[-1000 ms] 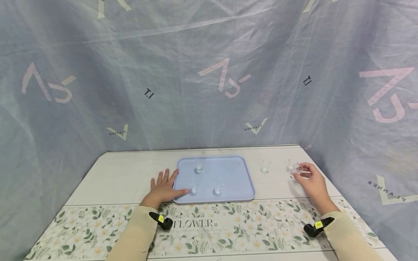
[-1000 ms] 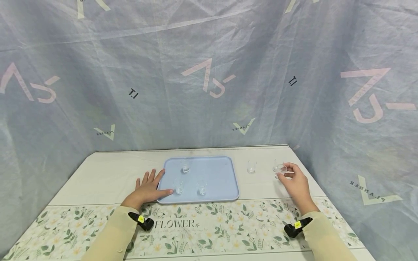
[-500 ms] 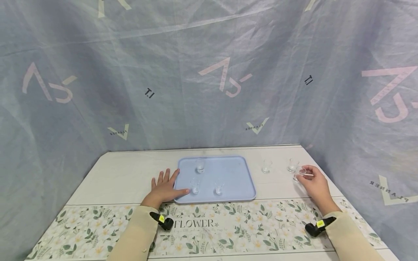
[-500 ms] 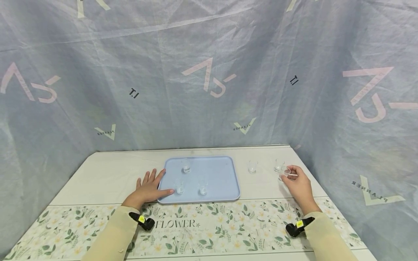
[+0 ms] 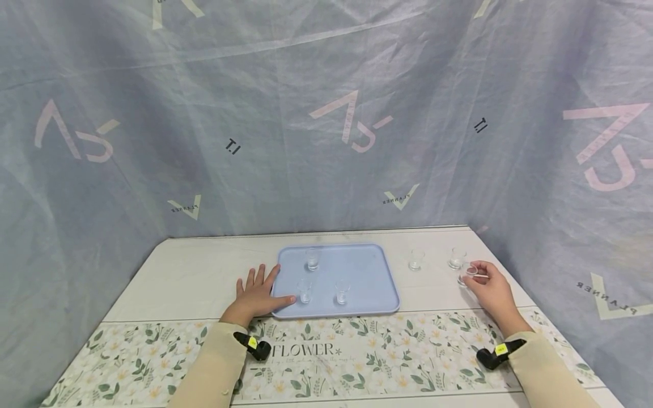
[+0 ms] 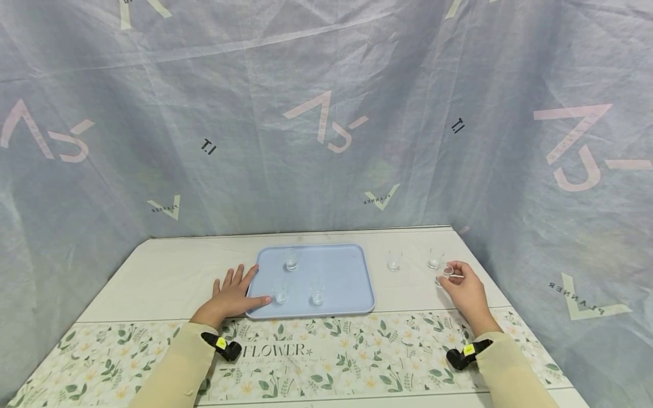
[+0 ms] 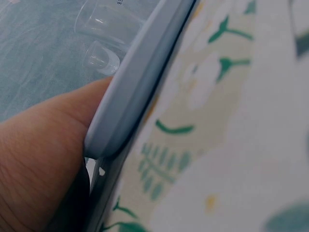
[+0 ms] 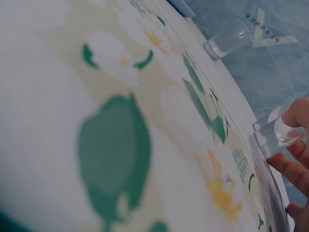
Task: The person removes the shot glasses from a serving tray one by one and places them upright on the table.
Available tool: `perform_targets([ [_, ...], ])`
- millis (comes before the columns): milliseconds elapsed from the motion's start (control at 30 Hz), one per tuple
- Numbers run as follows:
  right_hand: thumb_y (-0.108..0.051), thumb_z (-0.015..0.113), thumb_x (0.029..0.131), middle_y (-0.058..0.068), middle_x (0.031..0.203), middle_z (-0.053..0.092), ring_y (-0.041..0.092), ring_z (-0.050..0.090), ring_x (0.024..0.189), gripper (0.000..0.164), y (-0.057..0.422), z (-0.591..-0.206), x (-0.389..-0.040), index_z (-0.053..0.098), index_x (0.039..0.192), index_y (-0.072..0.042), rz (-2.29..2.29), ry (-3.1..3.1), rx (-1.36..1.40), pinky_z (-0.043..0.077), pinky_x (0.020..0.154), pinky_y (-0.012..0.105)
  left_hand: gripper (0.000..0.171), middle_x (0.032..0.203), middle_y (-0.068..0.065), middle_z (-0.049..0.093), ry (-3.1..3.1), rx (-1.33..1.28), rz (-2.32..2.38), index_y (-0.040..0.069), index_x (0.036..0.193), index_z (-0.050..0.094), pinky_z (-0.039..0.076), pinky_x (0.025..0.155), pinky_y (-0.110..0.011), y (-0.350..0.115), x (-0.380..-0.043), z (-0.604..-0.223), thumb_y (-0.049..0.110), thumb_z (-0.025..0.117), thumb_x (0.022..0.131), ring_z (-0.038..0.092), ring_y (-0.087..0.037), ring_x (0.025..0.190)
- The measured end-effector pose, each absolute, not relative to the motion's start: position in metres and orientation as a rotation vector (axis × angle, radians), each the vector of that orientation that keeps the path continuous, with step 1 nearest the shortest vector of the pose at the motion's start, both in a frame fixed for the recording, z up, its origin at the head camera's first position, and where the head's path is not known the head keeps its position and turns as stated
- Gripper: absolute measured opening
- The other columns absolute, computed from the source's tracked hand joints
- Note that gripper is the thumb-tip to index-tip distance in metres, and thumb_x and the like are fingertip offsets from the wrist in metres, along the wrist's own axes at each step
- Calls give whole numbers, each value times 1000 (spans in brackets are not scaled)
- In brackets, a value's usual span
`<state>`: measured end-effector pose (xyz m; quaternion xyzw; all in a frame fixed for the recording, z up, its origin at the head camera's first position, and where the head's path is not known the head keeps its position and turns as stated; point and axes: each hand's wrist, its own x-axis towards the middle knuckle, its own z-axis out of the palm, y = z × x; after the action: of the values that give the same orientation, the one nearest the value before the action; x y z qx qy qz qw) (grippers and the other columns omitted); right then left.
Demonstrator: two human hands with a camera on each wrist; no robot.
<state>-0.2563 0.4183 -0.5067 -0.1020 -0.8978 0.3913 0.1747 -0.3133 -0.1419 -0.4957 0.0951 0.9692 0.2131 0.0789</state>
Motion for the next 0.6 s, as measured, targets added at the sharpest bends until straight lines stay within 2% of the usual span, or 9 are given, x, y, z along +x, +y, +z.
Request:
perform_targets([
  [200, -24, 65, 98, 27, 128, 56, 45, 57, 116, 50, 418, -506, -256, 48, 137, 3, 1102, -2558, -289, 49, 91, 57, 111, 168, -22, 1, 2897, 289, 659, 18, 164, 19, -7, 115, -70, -141, -312, -495, 72, 68, 81, -7, -46, 153],
  [367, -22, 64, 99, 28, 128, 56, 46, 57, 115, 49, 419, -507, -256, 47, 137, 4, 1090, -2561, -279, 49, 91, 58, 116, 168, -22, 0, 2896, 301, 688, 19, 164, 18, -13, 115, -67, -142, -315, -500, 80, 65, 77, -9, -45, 153],
  [600, -22, 67, 97, 28, 127, 55, 45, 57, 115, 54, 418, -504, -258, 44, 138, 5, 1099, -2594, -286, 49, 89, 55, 121, 169, -20, -4, 2904, 303, 681, 21, 165, 15, -14, 114, -68, -146, -323, -514, 86, 61, 74, -12, -43, 153],
])
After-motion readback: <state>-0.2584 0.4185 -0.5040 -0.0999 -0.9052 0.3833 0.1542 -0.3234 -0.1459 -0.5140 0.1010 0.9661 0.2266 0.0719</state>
